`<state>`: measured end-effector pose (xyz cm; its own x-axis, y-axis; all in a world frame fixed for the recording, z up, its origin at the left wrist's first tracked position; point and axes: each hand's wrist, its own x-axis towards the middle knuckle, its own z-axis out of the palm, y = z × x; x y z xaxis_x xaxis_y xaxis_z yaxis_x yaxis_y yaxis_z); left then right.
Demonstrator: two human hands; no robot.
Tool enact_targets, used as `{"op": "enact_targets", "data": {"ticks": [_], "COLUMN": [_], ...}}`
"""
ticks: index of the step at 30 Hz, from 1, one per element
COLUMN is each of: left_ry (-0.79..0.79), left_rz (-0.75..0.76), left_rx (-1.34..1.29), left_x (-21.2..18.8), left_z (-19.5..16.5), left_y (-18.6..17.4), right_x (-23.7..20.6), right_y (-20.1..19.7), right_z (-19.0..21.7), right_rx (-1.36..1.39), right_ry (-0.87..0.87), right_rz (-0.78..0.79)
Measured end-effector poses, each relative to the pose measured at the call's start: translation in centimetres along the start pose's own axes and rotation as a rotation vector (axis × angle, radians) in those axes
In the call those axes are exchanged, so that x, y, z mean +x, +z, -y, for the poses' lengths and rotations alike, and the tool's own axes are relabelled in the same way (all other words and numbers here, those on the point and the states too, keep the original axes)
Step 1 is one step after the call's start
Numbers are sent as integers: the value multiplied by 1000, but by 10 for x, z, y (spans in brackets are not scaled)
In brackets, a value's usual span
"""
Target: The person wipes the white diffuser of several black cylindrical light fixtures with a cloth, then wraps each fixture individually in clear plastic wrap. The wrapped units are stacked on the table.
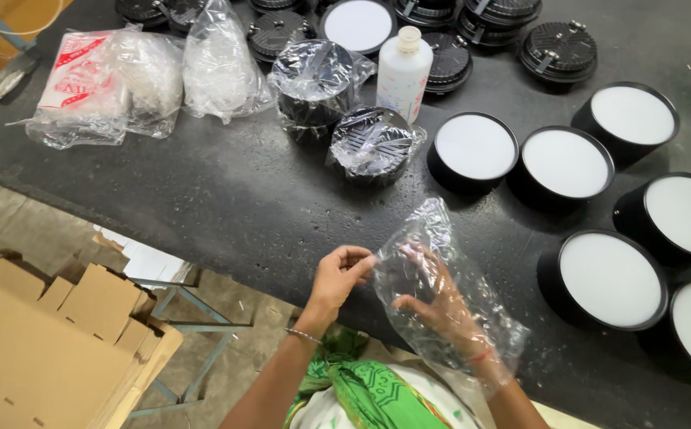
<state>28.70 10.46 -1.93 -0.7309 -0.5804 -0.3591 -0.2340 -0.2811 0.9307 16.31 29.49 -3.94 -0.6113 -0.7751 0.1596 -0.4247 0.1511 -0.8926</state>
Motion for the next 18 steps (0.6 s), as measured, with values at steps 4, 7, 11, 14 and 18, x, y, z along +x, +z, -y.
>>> {"op": "enact_targets", "data": {"ticks": [4, 7, 11, 14, 18], "left_ry": [124, 132, 93, 18, 91], "left_rz": [-128, -165, -170, -149, -47], "left_rx": [-185, -236, -303, -222, 60], "left_x": [22, 25, 29, 31, 35], "left_z": [33, 44, 46, 45, 46], "left_y": [-27, -54, -83, -89, -78], "right_x": [26, 32, 31, 31, 30], "right_y": [-10, -10, -2, 0, -3], "right_z": [-12, -16, -19, -20, -19], "right_rx": [-275, -387, -461, -473, -420], "right_ry": [-4, -219, -200, -219, -280], "right_rz": [-153, -45, -33, -54, -72]}}
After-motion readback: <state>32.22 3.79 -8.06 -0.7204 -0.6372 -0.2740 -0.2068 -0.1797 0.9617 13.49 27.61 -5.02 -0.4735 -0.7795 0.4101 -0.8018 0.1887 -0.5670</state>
